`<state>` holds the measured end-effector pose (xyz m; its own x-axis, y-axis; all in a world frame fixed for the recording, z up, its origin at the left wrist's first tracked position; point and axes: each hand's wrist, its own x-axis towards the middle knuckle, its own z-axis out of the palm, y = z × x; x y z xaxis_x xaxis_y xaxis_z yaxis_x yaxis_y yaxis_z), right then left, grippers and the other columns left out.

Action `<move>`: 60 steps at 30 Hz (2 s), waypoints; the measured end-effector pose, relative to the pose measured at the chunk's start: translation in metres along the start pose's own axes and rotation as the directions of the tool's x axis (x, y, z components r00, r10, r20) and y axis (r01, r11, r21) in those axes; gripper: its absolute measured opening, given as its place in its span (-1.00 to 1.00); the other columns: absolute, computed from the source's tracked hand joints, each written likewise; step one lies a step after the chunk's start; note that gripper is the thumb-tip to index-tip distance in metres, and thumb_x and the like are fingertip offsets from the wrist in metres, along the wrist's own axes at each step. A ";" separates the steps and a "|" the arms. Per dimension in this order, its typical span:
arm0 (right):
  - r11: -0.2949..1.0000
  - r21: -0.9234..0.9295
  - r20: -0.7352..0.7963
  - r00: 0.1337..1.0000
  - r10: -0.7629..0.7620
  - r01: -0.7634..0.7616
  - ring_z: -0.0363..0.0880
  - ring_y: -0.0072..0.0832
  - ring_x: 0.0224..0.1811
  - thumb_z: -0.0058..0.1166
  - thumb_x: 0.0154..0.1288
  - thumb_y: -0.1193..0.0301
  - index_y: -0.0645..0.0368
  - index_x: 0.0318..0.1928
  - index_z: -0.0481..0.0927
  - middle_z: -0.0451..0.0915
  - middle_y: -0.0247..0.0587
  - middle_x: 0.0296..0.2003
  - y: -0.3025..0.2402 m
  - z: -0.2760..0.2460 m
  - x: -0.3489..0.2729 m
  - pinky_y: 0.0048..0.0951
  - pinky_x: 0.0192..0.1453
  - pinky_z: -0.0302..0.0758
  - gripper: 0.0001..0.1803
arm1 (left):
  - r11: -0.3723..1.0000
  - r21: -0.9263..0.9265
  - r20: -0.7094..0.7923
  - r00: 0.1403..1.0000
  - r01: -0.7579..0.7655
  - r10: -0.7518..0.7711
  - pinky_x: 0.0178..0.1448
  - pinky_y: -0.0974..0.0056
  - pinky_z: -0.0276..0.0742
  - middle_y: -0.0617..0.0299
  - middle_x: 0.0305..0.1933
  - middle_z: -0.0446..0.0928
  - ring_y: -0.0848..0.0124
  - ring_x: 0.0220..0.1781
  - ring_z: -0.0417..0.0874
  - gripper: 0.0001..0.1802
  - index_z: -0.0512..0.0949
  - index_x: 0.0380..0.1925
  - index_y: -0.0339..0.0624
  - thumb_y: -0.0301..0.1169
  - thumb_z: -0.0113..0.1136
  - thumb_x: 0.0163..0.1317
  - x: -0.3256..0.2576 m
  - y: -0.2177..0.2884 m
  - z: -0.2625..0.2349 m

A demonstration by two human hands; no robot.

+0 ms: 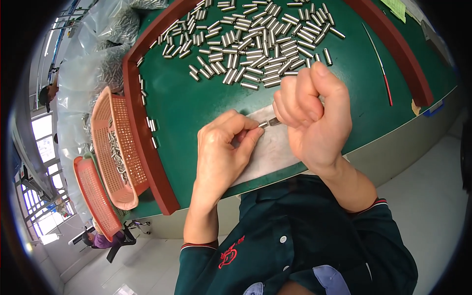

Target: Cleaning and inspecting small cylindrical metal components using a wiping cloth and a small scraper tool.

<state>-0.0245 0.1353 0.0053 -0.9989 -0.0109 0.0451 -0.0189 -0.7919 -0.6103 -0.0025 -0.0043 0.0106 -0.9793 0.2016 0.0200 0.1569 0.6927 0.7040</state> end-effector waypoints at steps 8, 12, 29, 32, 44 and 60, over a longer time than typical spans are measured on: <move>0.996 -0.078 0.007 0.999 0.032 -0.032 -0.19 -0.68 -0.79 -0.46 0.29 0.29 0.01 -0.79 0.02 0.00 -0.47 -0.85 0.001 0.004 0.002 -0.59 -0.69 -0.14 -0.54 | 0.999 -0.039 0.005 1.000 -0.009 0.009 -0.57 0.36 0.29 0.18 -0.64 0.37 0.37 -0.68 0.38 -0.92 0.50 -0.59 -0.30 -0.62 0.21 -0.14 -0.001 -0.001 0.000; 0.994 -0.095 -0.002 0.999 0.046 -0.046 -0.19 -0.68 -0.79 -0.46 0.29 0.29 0.01 -0.80 0.02 0.00 -0.47 -0.85 0.002 0.007 0.002 -0.59 -0.69 -0.14 -0.54 | 0.999 -0.048 -0.003 1.000 -0.014 0.014 -0.57 0.36 0.29 0.17 -0.64 0.37 0.37 -0.68 0.38 -0.92 0.50 -0.59 -0.30 -0.62 0.21 -0.13 -0.002 -0.002 0.000; 0.994 -0.109 0.055 0.999 -0.002 0.008 -0.04 -0.72 -0.72 -0.35 0.26 0.36 0.14 -0.73 0.08 0.07 -0.47 -0.78 0.006 0.004 0.000 -0.62 -0.65 -0.06 -0.61 | 0.996 -0.094 0.018 1.000 0.001 0.001 -0.59 0.31 0.24 0.16 -0.66 0.33 0.32 -0.69 0.35 -0.91 0.47 -0.63 -0.30 -0.64 0.21 -0.17 0.001 -0.007 0.000; 0.966 -0.257 0.083 0.996 -0.015 0.036 -0.18 -0.68 -0.78 -0.48 0.33 0.26 0.02 -0.76 0.04 -0.01 -0.49 -0.83 0.007 0.009 0.000 -0.58 -0.68 -0.14 -0.54 | 0.992 -0.115 -0.005 0.999 -0.051 0.051 -0.58 0.29 0.24 0.15 -0.67 0.34 0.27 -0.67 0.35 -0.90 0.46 -0.65 -0.31 -0.65 0.20 -0.18 0.002 -0.010 0.002; 0.850 -0.452 0.201 0.959 -0.198 0.270 -0.07 -0.70 -0.72 -0.39 0.30 0.40 0.12 -0.73 0.03 0.03 -0.46 -0.77 0.020 0.023 -0.011 -0.58 -0.64 -0.09 -0.59 | 0.981 -0.178 -0.049 0.996 -0.079 0.071 -0.56 0.29 0.26 0.09 -0.66 0.37 0.24 -0.67 0.36 -0.91 0.44 -0.65 -0.34 -0.65 0.17 -0.17 -0.001 -0.006 0.004; 0.980 -0.067 -0.006 0.982 -0.189 0.188 -0.11 -0.70 -0.79 -0.36 0.27 0.37 0.08 -0.78 0.02 0.01 -0.46 -0.85 -0.004 -0.010 -0.011 -0.58 -0.70 -0.12 -0.56 | 0.209 -0.963 0.153 0.982 0.173 -0.107 -0.52 0.54 0.22 0.13 -0.34 0.43 0.59 -0.50 0.31 -0.90 0.38 -0.36 -0.22 -0.46 0.03 0.13 -0.011 -0.013 -0.018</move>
<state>-0.0140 0.1449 -0.0004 -0.9775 0.1426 0.1554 -0.2096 -0.7371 -0.6425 0.0035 -0.0282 0.0140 -0.9593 0.2297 -0.1643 -0.2595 -0.4875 0.8337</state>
